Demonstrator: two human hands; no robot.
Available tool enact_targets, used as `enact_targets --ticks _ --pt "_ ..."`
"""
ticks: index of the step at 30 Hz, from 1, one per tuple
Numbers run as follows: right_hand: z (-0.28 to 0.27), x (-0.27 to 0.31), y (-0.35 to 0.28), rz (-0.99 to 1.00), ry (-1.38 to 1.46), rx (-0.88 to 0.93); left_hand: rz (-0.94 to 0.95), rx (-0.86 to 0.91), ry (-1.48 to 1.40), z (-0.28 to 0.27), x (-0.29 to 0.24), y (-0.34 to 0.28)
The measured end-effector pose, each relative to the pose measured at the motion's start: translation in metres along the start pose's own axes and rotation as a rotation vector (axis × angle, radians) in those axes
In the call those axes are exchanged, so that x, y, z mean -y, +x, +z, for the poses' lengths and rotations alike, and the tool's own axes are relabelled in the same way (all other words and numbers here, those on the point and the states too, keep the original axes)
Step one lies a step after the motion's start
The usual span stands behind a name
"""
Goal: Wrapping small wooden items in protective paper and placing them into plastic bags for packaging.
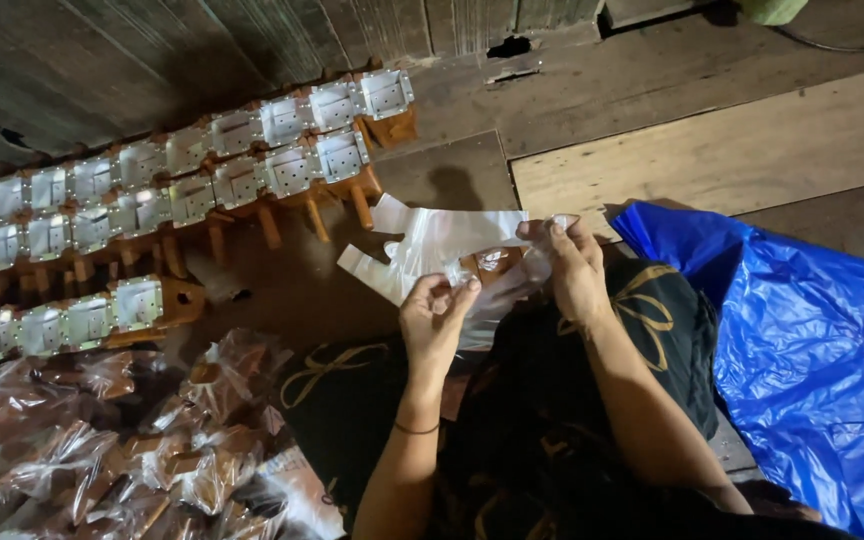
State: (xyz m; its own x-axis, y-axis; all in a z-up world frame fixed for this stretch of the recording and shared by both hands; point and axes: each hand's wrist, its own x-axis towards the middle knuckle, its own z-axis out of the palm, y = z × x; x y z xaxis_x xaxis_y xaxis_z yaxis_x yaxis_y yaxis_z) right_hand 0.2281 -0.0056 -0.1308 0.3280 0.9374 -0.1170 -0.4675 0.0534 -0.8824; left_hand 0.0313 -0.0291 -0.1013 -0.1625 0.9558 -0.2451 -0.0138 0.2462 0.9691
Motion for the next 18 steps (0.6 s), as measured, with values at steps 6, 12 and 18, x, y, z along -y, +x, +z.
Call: enact_targets --ticks 6,12,18 --pt "-0.006 -0.010 0.006 -0.068 -0.106 0.000 0.382 -0.009 0.125 0.007 -0.006 0.011" --pt "-0.006 -0.034 0.008 -0.123 -0.275 -0.031 0.195 0.037 -0.328 0.029 -0.008 0.025" --pt "-0.043 -0.099 0.025 -0.250 -0.490 0.026 0.027 0.060 -0.891 0.044 0.036 0.055"
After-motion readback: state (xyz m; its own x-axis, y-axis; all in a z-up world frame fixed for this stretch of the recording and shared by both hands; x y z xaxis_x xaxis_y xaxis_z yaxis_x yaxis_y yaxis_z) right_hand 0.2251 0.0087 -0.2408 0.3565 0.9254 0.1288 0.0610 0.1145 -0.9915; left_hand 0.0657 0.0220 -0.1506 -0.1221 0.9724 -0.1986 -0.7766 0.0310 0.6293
